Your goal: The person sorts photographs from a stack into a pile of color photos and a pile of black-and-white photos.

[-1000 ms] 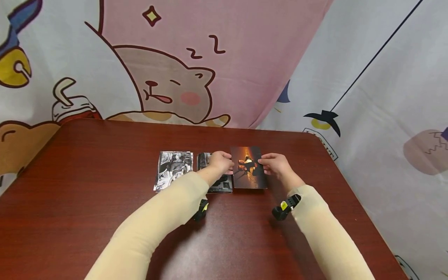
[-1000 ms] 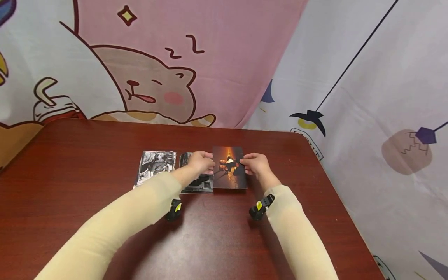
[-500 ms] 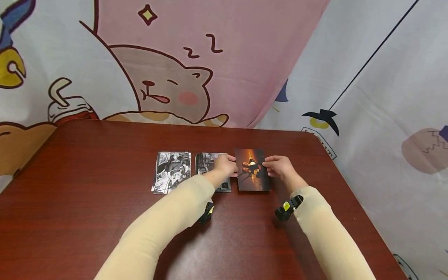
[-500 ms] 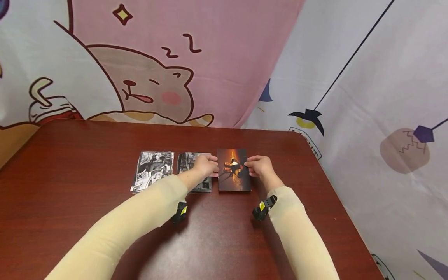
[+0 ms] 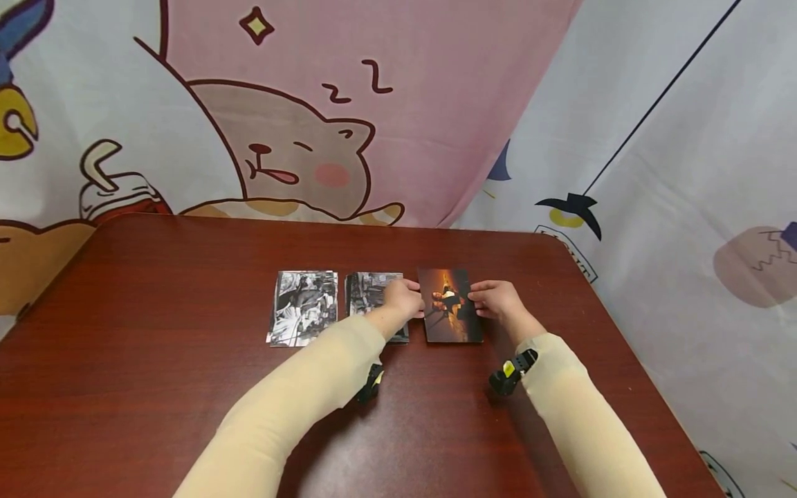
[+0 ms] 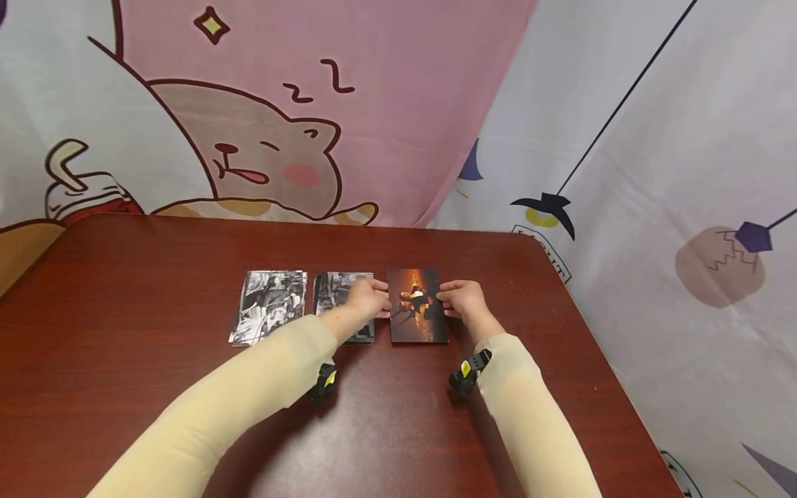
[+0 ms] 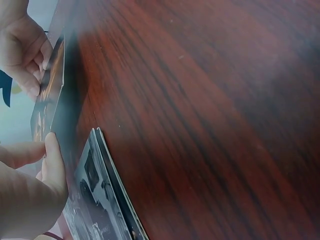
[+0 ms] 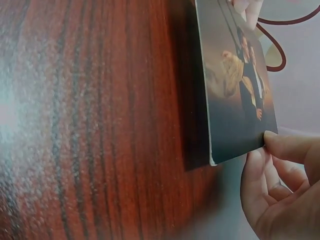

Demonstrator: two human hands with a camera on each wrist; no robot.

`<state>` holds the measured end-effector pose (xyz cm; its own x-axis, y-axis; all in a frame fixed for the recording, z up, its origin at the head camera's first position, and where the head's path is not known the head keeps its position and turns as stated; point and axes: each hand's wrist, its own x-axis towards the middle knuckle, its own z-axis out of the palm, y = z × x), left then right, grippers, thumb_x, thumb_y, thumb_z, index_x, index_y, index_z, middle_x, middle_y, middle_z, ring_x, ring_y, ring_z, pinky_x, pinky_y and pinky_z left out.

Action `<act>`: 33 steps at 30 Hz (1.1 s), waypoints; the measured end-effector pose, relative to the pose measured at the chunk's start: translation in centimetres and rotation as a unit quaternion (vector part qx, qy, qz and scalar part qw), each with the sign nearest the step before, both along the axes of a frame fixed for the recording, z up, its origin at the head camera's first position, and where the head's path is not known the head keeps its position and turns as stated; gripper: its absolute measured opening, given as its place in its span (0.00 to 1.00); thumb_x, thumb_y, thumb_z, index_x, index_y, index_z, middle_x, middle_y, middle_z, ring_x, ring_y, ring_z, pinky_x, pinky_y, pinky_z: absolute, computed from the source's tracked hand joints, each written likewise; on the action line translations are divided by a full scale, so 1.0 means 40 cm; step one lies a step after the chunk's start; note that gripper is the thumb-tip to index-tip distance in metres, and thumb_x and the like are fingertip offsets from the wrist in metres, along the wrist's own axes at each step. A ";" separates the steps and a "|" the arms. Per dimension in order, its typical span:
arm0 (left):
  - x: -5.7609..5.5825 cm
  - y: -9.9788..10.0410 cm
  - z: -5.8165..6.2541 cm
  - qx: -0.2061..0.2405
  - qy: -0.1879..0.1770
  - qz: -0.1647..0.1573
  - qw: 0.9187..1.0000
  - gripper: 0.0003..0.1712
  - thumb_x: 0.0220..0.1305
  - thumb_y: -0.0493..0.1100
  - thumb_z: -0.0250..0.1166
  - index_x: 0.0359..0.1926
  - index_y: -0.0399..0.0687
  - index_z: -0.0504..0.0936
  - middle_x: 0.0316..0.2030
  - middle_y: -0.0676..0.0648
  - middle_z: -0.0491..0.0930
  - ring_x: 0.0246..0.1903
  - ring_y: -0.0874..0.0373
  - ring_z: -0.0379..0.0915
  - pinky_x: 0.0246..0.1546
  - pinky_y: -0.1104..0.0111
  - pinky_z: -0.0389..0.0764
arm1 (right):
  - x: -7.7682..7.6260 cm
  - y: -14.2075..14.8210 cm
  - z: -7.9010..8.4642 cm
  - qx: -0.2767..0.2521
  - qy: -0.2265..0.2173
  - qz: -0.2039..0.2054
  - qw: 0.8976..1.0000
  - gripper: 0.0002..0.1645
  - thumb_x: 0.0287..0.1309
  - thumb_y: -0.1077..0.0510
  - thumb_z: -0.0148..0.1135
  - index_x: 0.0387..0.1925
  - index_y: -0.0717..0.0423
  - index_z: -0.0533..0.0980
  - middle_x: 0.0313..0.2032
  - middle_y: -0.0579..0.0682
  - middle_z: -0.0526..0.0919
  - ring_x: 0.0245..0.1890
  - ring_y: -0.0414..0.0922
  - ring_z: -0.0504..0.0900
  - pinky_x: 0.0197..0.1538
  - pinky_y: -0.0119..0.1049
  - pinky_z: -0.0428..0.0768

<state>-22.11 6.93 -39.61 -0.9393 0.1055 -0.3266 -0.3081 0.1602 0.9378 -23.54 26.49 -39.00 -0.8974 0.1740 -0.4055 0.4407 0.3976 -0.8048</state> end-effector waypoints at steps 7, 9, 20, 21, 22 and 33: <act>0.008 -0.010 0.008 -0.022 0.007 -0.026 0.999 0.26 0.57 0.28 0.55 0.59 0.33 0.71 0.56 0.35 0.74 0.46 0.45 0.78 0.41 0.64 0.86 | -0.002 -0.006 0.004 0.017 0.001 0.008 1.000 0.21 0.62 0.64 0.55 0.56 0.68 0.71 0.26 0.43 0.76 0.24 0.37 0.74 0.27 0.26 0.81; 0.008 -0.014 0.012 -0.043 0.014 -0.031 0.999 0.25 0.58 0.31 0.55 0.59 0.35 0.72 0.56 0.36 0.74 0.45 0.46 0.79 0.41 0.64 0.85 | -0.003 -0.007 0.004 0.015 0.001 0.005 1.000 0.21 0.63 0.64 0.54 0.57 0.68 0.71 0.28 0.44 0.78 0.25 0.37 0.74 0.28 0.27 0.81; -0.010 -0.087 0.030 -0.012 0.024 -0.016 1.000 0.20 0.65 0.37 0.53 0.57 0.36 0.74 0.52 0.37 0.75 0.48 0.43 0.75 0.47 0.58 0.83 | -0.007 -0.030 0.010 0.010 0.005 0.006 1.000 0.21 0.65 0.61 0.52 0.57 0.66 0.71 0.44 0.55 0.79 0.29 0.38 0.76 0.30 0.26 0.82; -0.012 -0.098 0.030 -0.010 0.023 -0.012 1.000 0.20 0.66 0.37 0.52 0.57 0.37 0.74 0.52 0.37 0.75 0.49 0.43 0.75 0.47 0.58 0.83 | -0.007 -0.035 0.011 0.009 0.005 0.010 1.000 0.21 0.65 0.60 0.51 0.56 0.67 0.71 0.44 0.56 0.80 0.29 0.38 0.76 0.30 0.26 0.82; -0.015 -0.108 0.030 -0.011 0.023 -0.007 1.000 0.20 0.66 0.37 0.52 0.57 0.37 0.74 0.52 0.37 0.75 0.49 0.44 0.75 0.48 0.58 0.83 | -0.007 -0.041 0.012 0.007 0.005 0.013 1.000 0.21 0.65 0.60 0.51 0.56 0.67 0.71 0.44 0.56 0.80 0.29 0.38 0.77 0.30 0.27 0.82; -0.027 -0.229 0.043 -0.008 0.000 0.023 1.000 0.21 0.68 0.36 0.50 0.59 0.34 0.70 0.56 0.35 0.71 0.55 0.43 0.71 0.53 0.59 0.81 | -0.002 -0.121 0.010 -0.013 0.009 0.050 0.999 0.19 0.63 0.60 0.54 0.52 0.68 0.72 0.40 0.54 0.81 0.27 0.37 0.79 0.32 0.30 0.85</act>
